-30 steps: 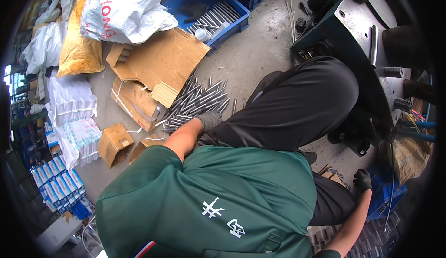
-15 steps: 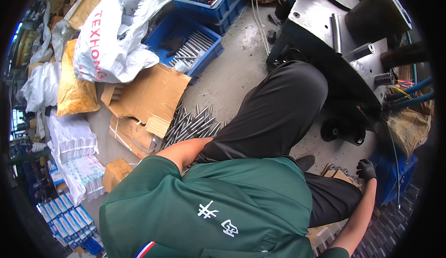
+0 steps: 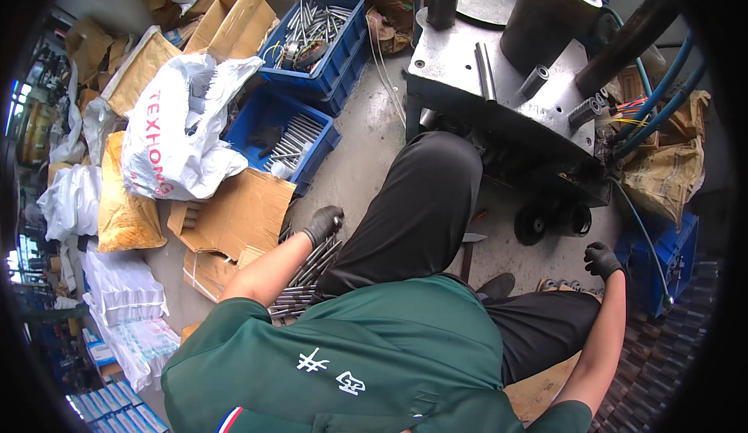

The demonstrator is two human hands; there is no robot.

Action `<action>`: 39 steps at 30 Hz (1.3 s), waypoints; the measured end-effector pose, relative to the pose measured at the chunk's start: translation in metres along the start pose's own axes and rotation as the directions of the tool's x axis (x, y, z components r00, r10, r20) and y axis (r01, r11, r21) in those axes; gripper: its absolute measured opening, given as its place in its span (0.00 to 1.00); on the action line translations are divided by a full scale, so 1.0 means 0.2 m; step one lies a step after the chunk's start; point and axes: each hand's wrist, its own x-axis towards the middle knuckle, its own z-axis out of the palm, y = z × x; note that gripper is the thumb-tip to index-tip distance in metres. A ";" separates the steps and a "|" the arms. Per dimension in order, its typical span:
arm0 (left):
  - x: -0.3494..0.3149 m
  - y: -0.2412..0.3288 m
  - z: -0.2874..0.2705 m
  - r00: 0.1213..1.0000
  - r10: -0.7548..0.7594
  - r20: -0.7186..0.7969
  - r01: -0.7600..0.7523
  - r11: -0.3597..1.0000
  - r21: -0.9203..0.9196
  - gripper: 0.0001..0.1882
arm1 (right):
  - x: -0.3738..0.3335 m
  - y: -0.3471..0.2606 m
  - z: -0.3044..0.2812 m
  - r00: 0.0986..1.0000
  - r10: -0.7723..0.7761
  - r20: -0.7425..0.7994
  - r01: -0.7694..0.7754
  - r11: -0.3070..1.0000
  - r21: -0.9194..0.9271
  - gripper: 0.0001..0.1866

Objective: Using a hydraulic or mechanical press to assemble or shape metal components.

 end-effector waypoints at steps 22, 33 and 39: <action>-0.84 2.33 1.30 -0.059 0.995 0.078 -0.984 -0.045 -0.173 0.11 | -0.51 -1.20 0.19 0.527 -0.709 -0.469 0.847 0.480 0.229 0.20; -0.62 2.27 1.80 -0.018 0.970 0.244 -0.994 -0.043 0.097 0.10 | -0.17 -1.41 0.28 -0.126 -0.638 -0.760 0.729 0.459 -0.507 0.18; -0.45 2.20 1.90 0.135 0.960 0.243 -0.986 0.155 -0.064 0.12 | -0.14 -1.47 0.28 -0.029 -0.746 -0.665 0.708 0.455 -0.540 0.21</action>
